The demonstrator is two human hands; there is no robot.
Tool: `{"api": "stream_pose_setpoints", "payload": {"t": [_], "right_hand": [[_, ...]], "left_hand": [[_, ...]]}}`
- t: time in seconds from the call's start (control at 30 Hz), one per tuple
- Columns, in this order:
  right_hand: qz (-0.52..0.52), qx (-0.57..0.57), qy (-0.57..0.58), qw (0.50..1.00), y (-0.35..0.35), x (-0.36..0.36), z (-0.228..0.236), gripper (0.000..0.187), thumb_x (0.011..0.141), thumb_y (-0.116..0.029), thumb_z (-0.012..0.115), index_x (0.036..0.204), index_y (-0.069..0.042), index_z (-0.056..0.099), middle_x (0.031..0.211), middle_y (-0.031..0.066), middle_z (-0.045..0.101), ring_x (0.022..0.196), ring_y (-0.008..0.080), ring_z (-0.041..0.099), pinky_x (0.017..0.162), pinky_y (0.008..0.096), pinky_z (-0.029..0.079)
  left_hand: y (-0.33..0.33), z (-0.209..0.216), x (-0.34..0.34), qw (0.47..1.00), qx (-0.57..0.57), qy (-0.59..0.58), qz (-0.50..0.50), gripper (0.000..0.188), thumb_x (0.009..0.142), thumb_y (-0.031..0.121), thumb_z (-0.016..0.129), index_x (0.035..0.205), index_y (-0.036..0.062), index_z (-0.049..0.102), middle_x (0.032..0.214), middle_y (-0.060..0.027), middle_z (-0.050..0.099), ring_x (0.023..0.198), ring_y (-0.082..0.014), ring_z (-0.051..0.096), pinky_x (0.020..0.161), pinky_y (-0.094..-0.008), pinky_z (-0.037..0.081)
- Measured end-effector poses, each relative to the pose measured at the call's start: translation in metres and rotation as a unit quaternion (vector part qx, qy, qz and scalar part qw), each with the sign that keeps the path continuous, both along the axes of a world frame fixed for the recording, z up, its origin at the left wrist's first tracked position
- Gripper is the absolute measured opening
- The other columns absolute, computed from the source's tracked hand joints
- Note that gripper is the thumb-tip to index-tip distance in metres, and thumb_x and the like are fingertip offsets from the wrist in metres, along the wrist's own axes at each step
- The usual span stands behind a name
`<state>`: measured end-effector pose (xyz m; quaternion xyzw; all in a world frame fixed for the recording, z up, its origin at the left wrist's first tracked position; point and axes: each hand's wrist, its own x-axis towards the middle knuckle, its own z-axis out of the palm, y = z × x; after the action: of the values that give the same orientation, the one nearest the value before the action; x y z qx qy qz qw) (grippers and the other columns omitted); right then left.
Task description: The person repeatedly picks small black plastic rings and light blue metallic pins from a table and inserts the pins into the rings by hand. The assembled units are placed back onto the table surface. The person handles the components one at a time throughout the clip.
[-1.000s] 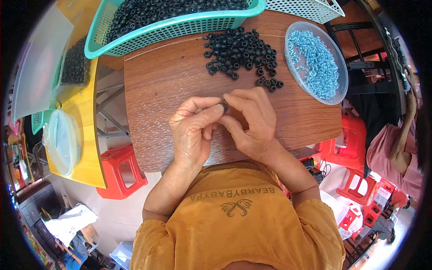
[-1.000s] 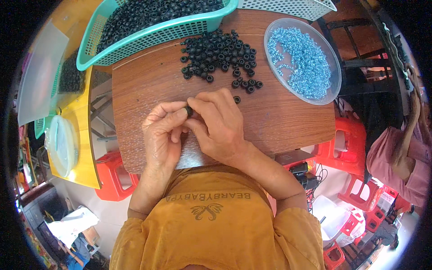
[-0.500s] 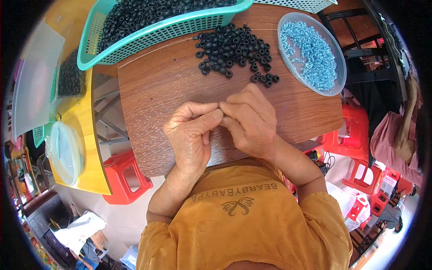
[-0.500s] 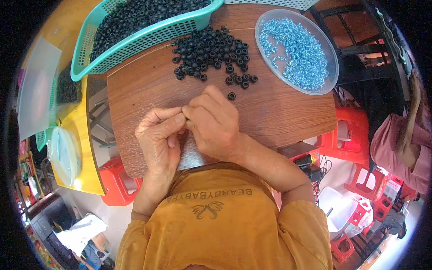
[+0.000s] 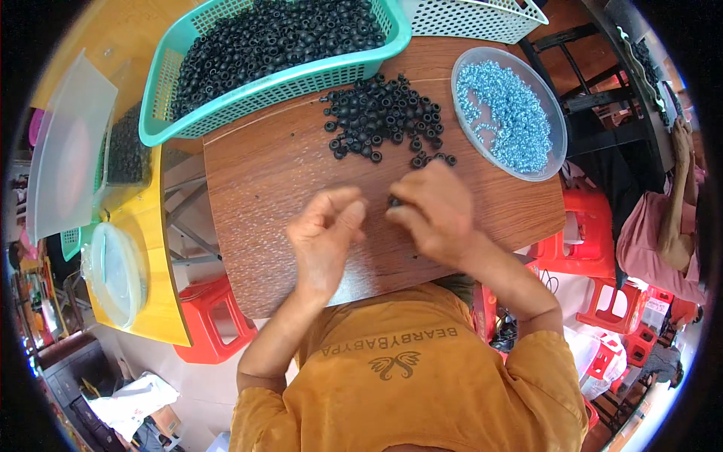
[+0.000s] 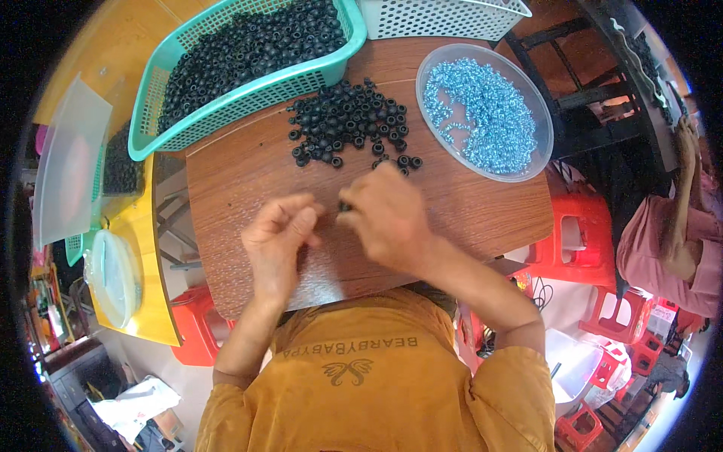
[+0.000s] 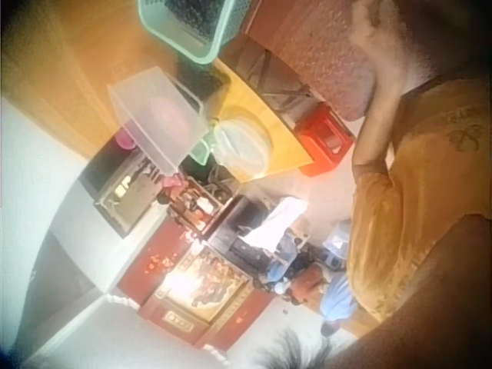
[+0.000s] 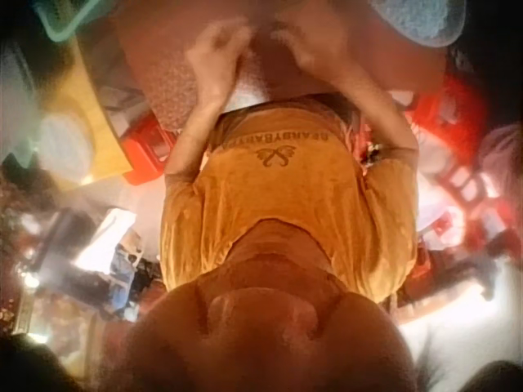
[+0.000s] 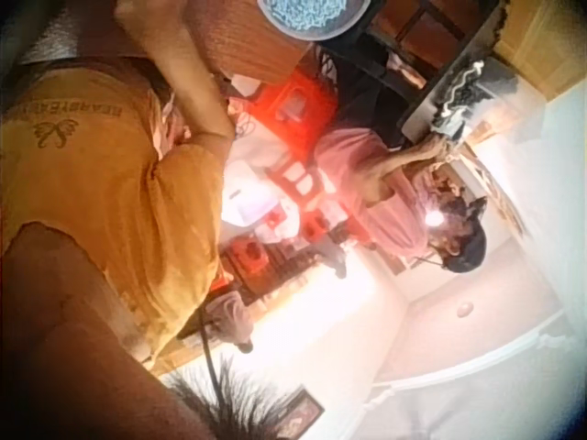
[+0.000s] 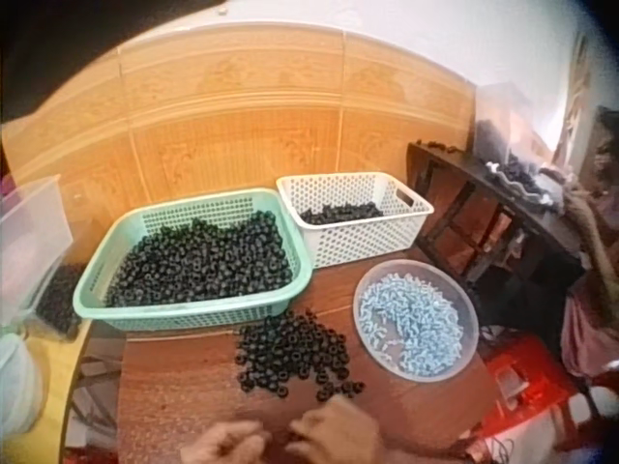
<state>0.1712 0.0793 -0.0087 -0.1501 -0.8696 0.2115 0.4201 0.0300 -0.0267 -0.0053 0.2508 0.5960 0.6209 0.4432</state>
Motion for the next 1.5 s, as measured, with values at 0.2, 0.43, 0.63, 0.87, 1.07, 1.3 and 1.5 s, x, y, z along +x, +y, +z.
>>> {"api": "stream_pose_setpoints", "payload": {"t": [0.2, 0.43, 0.63, 0.87, 1.07, 1.3, 1.5], "right_hand": [[-0.162, 0.004, -0.001, 0.987, 0.086, 0.015, 0.062, 0.022, 0.067, -0.007, 0.07, 0.088, -0.003, 0.066, 0.077, 0.0092, 0.06, 0.067, 0.0201, 0.056, 0.062, 0.0304, 0.046], [-0.258, -0.04, 0.058, 0.964, 0.22, 0.002, 0.095, 0.026, 0.067, -0.011, 0.07, 0.091, -0.003, 0.067, 0.076, 0.0069, 0.064, 0.072, 0.0157, 0.059, 0.067, 0.0296, 0.047], [-0.398, 0.105, -0.171, 0.895, 0.292, -0.016, 0.096, 0.037, 0.068, -0.016, 0.068, 0.101, 0.0, 0.064, 0.08, 0.0132, 0.066, 0.072, 0.0225, 0.063, 0.07, 0.0308, 0.048], [-0.136, -0.044, -0.049, 0.989, 0.162, -0.035, 0.071, 0.023, 0.073, -0.01, 0.064, 0.094, -0.001, 0.064, 0.081, 0.0123, 0.065, 0.074, 0.0244, 0.062, 0.069, 0.0326, 0.049], [0.044, -0.167, -0.022, 0.985, 0.038, -0.025, 0.031, 0.016, 0.069, -0.003, 0.067, 0.085, -0.003, 0.065, 0.075, 0.0081, 0.061, 0.071, 0.0217, 0.057, 0.065, 0.0305, 0.045], [0.048, -0.251, 0.026, 0.966, -0.004, -0.023, 0.026, 0.018, 0.068, 0.0, 0.068, 0.086, -0.002, 0.065, 0.075, 0.0076, 0.06, 0.07, 0.02, 0.056, 0.064, 0.0293, 0.044], [0.037, -0.399, 0.05, 0.915, -0.014, -0.015, 0.022, 0.019, 0.072, 0.001, 0.067, 0.091, -0.001, 0.065, 0.079, 0.0057, 0.062, 0.075, 0.013, 0.057, 0.067, 0.0242, 0.044]], "left_hand": [[0.03, -0.004, -0.038, 0.824, 0.053, 0.564, -0.013, 0.021, 0.076, 0.005, 0.067, 0.096, 0.0028, 0.063, 0.087, -0.0085, 0.064, 0.072, -0.0183, 0.058, 0.068, -0.0295, 0.046], [0.055, -0.017, -0.038, 0.74, 0.063, 0.67, -0.001, 0.021, 0.066, 0.012, 0.074, 0.082, 0.0068, 0.061, 0.072, -0.0091, 0.054, 0.063, -0.0276, 0.051, 0.058, -0.0366, 0.04], [0.06, -0.023, -0.038, 0.749, 0.073, 0.658, -0.005, 0.018, 0.064, 0.007, 0.072, 0.075, 0.0065, 0.058, 0.071, -0.0098, 0.051, 0.063, -0.0278, 0.051, 0.058, -0.0381, 0.038], [0.03, -0.004, -0.045, 0.987, -0.021, 0.156, 0.012, 0.015, 0.071, -0.001, 0.071, 0.084, 0.0002, 0.062, 0.074, -0.0038, 0.062, 0.06, -0.0093, 0.055, 0.054, -0.0212, 0.046], [0.024, 0.017, -0.032, 0.985, 0.041, -0.17, -0.006, 0.017, 0.072, -0.006, 0.068, 0.087, -0.0017, 0.061, 0.077, -0.0067, 0.064, 0.061, -0.0099, 0.058, 0.054, -0.0202, 0.047], [0.013, 0.014, -0.014, 0.984, 0.096, -0.149, 0.008, 0.015, 0.076, -0.003, 0.067, 0.089, -0.0028, 0.06, 0.079, -0.0066, 0.064, 0.064, -0.009, 0.058, 0.056, -0.0202, 0.05], [0.006, 0.017, -0.002, 0.987, 0.08, -0.139, 0.033, 0.014, 0.078, -0.002, 0.067, 0.09, -0.0025, 0.061, 0.076, -0.0046, 0.062, 0.062, -0.0077, 0.057, 0.056, -0.0199, 0.051]]}}
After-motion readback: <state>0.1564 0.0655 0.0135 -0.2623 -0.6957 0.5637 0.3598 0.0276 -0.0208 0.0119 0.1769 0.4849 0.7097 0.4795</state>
